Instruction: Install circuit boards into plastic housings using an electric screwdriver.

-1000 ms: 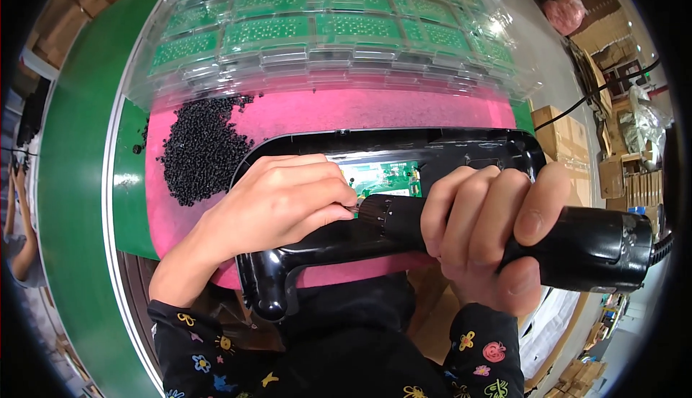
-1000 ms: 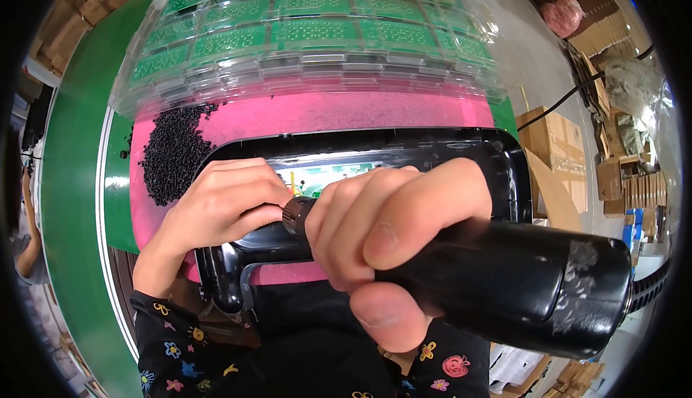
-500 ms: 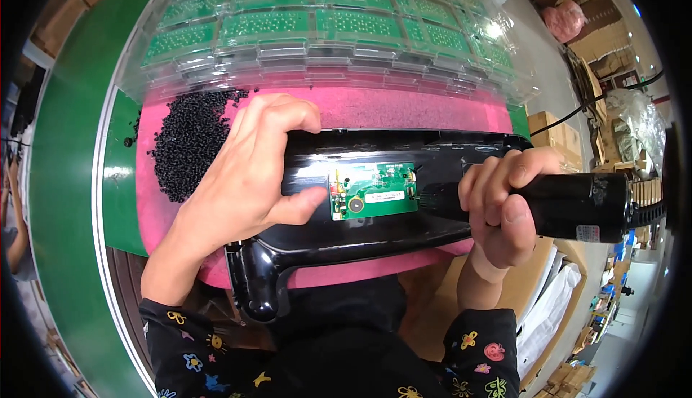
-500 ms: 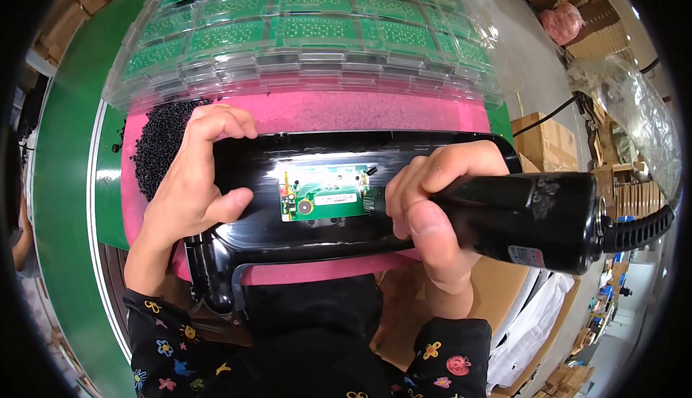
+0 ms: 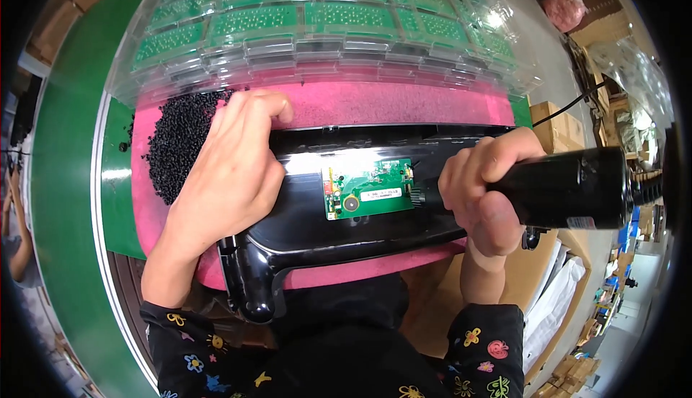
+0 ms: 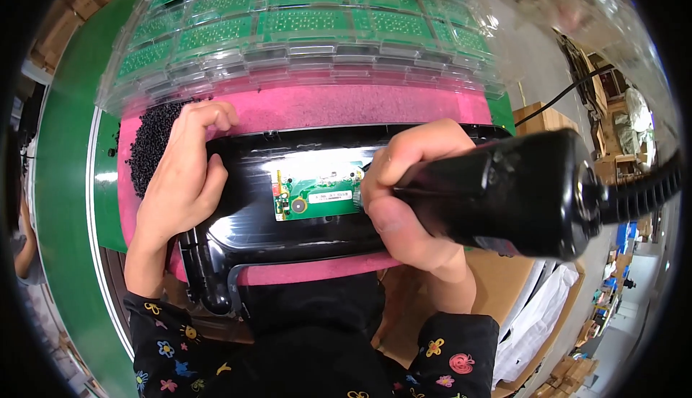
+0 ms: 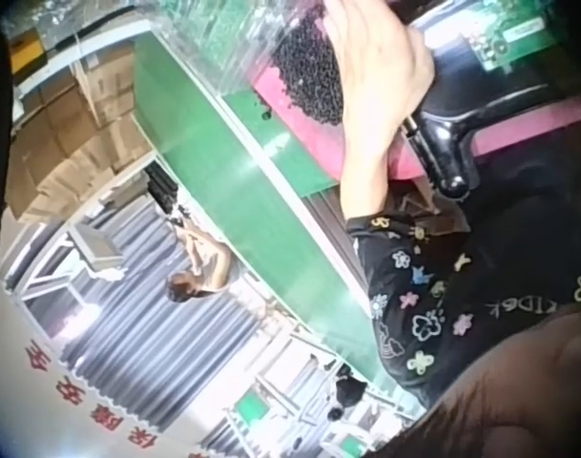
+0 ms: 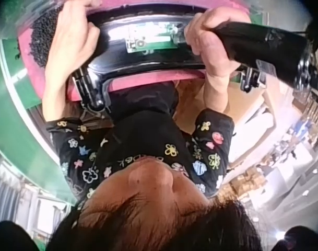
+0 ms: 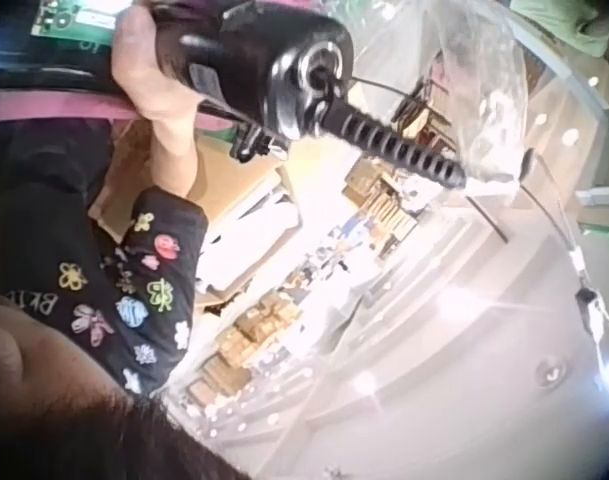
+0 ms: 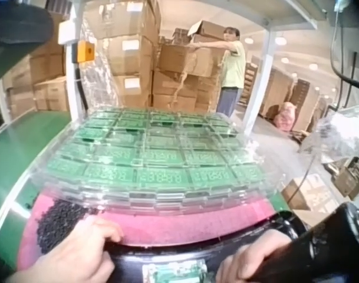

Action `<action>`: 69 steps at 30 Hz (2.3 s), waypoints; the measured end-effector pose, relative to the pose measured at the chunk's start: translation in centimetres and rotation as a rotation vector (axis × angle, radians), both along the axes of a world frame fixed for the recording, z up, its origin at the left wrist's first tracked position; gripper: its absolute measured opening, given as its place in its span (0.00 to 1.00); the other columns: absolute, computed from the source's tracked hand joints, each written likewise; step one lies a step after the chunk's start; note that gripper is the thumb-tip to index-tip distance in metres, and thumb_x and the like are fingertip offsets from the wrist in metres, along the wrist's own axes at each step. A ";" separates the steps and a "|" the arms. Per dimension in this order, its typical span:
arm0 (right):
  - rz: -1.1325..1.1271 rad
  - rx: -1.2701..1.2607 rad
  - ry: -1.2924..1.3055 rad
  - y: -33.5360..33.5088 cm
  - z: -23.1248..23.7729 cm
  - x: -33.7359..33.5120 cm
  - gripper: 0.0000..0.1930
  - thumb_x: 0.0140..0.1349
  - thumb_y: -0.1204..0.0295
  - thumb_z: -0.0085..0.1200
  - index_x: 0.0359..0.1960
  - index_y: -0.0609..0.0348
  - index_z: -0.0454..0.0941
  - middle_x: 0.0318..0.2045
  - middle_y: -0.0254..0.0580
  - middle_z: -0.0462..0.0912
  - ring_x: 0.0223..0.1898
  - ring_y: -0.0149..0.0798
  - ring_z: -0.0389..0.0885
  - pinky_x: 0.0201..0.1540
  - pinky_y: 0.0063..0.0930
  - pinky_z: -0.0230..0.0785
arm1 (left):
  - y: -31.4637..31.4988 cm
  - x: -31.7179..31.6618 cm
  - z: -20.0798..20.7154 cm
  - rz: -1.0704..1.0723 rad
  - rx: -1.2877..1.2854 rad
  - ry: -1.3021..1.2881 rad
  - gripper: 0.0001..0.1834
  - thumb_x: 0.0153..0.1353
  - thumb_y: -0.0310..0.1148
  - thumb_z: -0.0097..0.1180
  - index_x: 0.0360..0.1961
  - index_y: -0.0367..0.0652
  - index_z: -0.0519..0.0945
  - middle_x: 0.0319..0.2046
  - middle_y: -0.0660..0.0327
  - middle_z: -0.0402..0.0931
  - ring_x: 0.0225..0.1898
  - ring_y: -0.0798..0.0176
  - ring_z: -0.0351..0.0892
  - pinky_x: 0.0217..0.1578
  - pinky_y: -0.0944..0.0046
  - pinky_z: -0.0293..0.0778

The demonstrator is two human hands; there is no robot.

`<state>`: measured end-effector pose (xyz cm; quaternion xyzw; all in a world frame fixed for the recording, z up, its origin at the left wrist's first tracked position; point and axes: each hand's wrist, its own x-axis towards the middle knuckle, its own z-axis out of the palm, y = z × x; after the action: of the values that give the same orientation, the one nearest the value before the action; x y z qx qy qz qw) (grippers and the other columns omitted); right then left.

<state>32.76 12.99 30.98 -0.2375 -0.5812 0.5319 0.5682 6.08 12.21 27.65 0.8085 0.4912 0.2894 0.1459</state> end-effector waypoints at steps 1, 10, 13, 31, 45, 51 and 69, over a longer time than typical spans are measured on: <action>0.005 0.001 -0.015 0.2 -0.1 0.2 0.17 0.59 0.67 0.65 0.40 0.54 0.67 0.21 0.28 0.67 0.15 0.24 0.64 0.20 0.22 0.61 | 0.0 0.1 0.0 -0.005 0.004 -0.001 0.25 0.48 0.11 0.45 0.50 0.37 0.64 0.47 0.49 0.71 0.50 0.47 0.71 0.57 0.54 0.68; 0.312 0.030 0.023 1.0 -0.8 1.6 0.17 0.48 0.84 0.64 0.40 0.64 0.74 0.28 0.38 0.80 0.27 0.26 0.78 0.32 0.20 0.71 | -0.8 0.1 0.8 -0.031 -0.099 0.121 0.32 0.52 0.16 0.49 0.62 0.37 0.69 0.51 0.45 0.77 0.54 0.37 0.75 0.59 0.45 0.69; 0.307 -0.037 0.083 0.8 -0.5 1.4 0.16 0.50 0.84 0.64 0.40 0.63 0.73 0.27 0.38 0.80 0.28 0.27 0.78 0.33 0.20 0.71 | -1.1 0.2 0.9 -0.045 -0.055 0.157 0.31 0.54 0.17 0.50 0.62 0.40 0.69 0.51 0.45 0.77 0.53 0.36 0.75 0.63 0.43 0.67; 0.105 0.262 -0.323 -4.5 4.9 -0.9 0.16 0.62 0.71 0.56 0.52 0.61 0.76 0.54 0.44 0.76 0.53 0.46 0.77 0.56 0.47 0.73 | -4.5 0.5 2.4 -0.042 -0.133 0.256 0.07 0.64 0.32 0.60 0.33 0.39 0.79 0.24 0.50 0.79 0.26 0.42 0.81 0.25 0.48 0.75; -0.561 1.530 -0.665 -5.1 12.2 -2.3 0.07 0.49 0.65 0.58 0.23 0.53 0.79 0.31 0.31 0.74 0.40 0.33 0.73 0.43 0.28 0.70 | -20.2 -9.9 3.1 0.415 0.316 -0.209 0.13 0.56 0.24 0.56 0.44 0.35 0.78 0.36 0.49 0.80 0.38 0.52 0.80 0.43 0.55 0.73; -0.564 1.537 -0.827 -5.7 12.7 0.3 0.08 0.52 0.64 0.55 0.25 0.54 0.78 0.34 0.32 0.74 0.41 0.32 0.72 0.48 0.28 0.66 | -16.2 -6.5 3.7 0.502 0.544 -0.367 0.18 0.58 0.29 0.58 0.50 0.41 0.74 0.44 0.50 0.77 0.46 0.55 0.75 0.50 0.54 0.67; -0.222 1.012 -1.129 -9.6 11.2 7.9 0.06 0.56 0.66 0.55 0.28 0.53 0.77 0.32 0.33 0.75 0.38 0.37 0.74 0.46 0.36 0.71 | -25.2 -41.7 -13.6 0.520 0.761 -1.270 0.37 0.63 0.46 0.64 0.70 0.57 0.62 0.66 0.51 0.68 0.69 0.64 0.61 0.71 0.50 0.49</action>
<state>40.69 3.38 42.13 -0.2412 -0.9288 -0.0613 0.2747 -35.61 -12.96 14.01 0.3415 0.3542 0.8697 0.0394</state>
